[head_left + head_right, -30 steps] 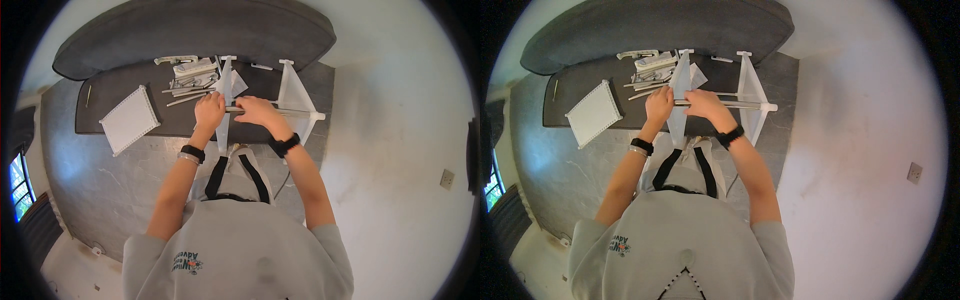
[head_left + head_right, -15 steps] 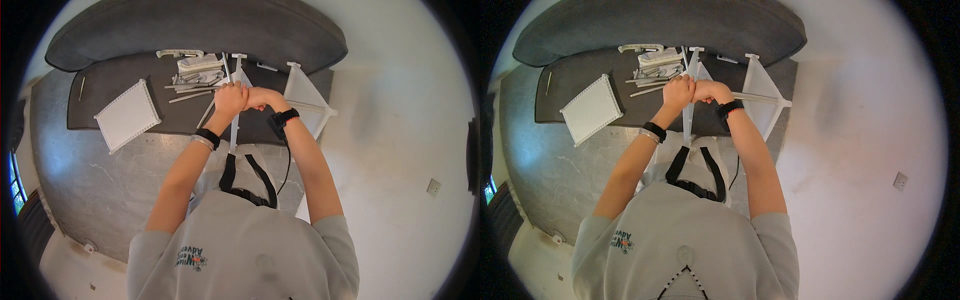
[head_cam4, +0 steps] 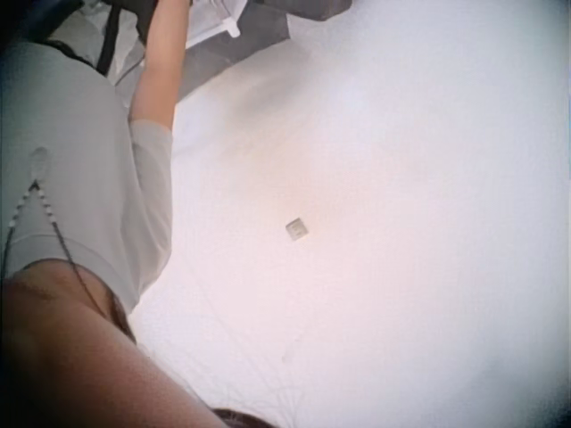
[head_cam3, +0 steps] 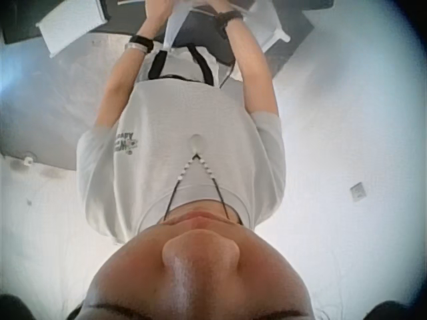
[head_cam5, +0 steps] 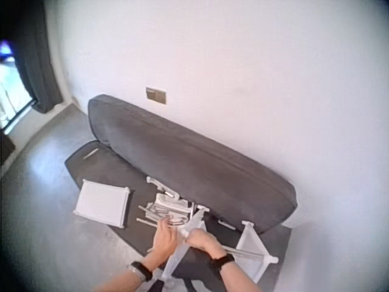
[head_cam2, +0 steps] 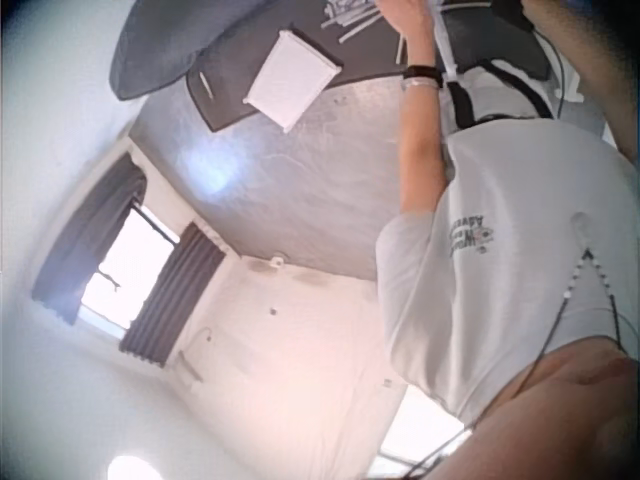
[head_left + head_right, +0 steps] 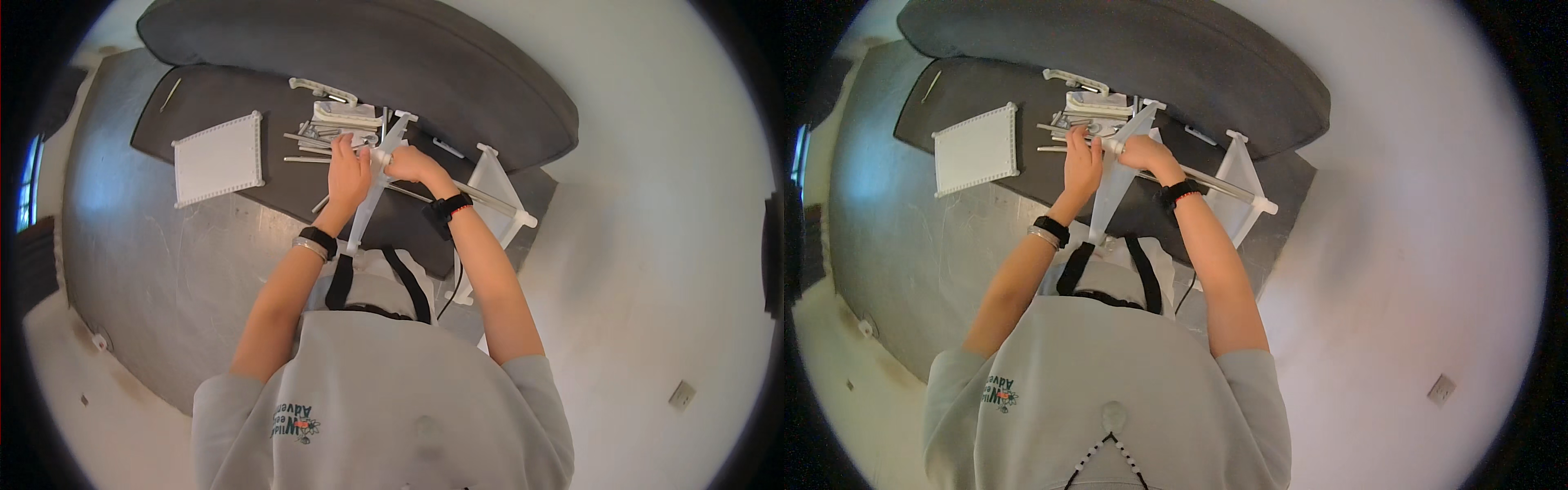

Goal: Disassemble a white multi-tier storage shelf.

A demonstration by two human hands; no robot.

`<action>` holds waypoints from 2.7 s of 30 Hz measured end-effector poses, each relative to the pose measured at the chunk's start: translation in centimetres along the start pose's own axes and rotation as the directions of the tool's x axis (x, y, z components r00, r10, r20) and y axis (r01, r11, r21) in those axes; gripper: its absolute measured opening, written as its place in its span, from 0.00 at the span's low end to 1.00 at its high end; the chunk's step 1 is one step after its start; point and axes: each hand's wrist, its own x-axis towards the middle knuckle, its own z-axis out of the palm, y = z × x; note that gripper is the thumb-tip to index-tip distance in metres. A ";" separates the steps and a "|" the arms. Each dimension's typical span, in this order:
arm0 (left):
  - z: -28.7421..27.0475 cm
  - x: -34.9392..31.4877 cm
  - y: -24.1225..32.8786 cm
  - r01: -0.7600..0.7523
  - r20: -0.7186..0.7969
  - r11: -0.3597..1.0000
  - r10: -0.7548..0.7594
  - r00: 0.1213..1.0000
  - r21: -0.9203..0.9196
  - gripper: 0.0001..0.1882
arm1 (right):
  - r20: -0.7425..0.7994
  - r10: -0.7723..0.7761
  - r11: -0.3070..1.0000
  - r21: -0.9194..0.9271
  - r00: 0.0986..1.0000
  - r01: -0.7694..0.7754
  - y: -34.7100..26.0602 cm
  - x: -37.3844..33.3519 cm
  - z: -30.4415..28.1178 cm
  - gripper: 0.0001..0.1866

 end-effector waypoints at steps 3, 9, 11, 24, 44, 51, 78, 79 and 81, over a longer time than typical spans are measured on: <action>0.8 -3.1 -0.1 0.226 0.078 0.973 -0.222 0.972 -0.046 0.21 | 0.001 -0.017 0.999 0.029 1.000 0.017 0.0 0.7 -0.2 0.18; 3.5 -4.7 0.0 0.300 0.003 0.950 -0.301 0.954 -0.087 0.22 | 0.152 -0.053 0.981 0.193 0.987 0.023 0.9 1.6 -0.1 0.15; 4.1 -3.3 0.3 0.376 -0.097 0.905 -0.400 0.911 -0.200 0.25 | 0.210 -0.044 0.972 0.235 0.977 -0.007 1.2 1.8 0.1 0.14; 6.8 1.0 -1.0 0.705 0.151 0.631 -0.701 0.697 -0.323 0.38 | 0.390 -0.017 0.931 0.341 0.921 -0.127 1.0 0.7 -0.7 0.12; 7.6 4.4 -5.4 0.531 -0.058 0.810 -0.535 0.843 0.249 0.39 | -0.188 0.006 0.988 -0.154 0.982 -0.035 -2.5 -3.4 -1.1 0.16; 3.5 5.3 -8.0 0.616 0.013 0.787 -0.616 0.788 -0.038 0.37 | -0.108 -0.010 0.995 -0.097 0.994 0.000 -0.1 -7.8 -1.2 0.20; 7.3 -6.9 14.2 -0.662 0.689 0.742 0.534 0.489 -0.105 0.17 | -0.870 0.091 0.996 0.076 0.484 -0.049 10.8 -22.9 3.5 0.38; 7.8 -7.4 14.4 -0.678 0.664 0.724 0.571 0.482 -0.130 0.17 | -0.878 0.113 0.993 0.120 0.466 -0.014 11.1 -23.1 4.2 0.38; 8.6 -8.1 14.6 -0.700 0.653 0.692 0.614 0.444 -0.176 0.17 | -0.902 0.165 0.975 0.210 0.399 0.070 11.5 -23.6 5.7 0.37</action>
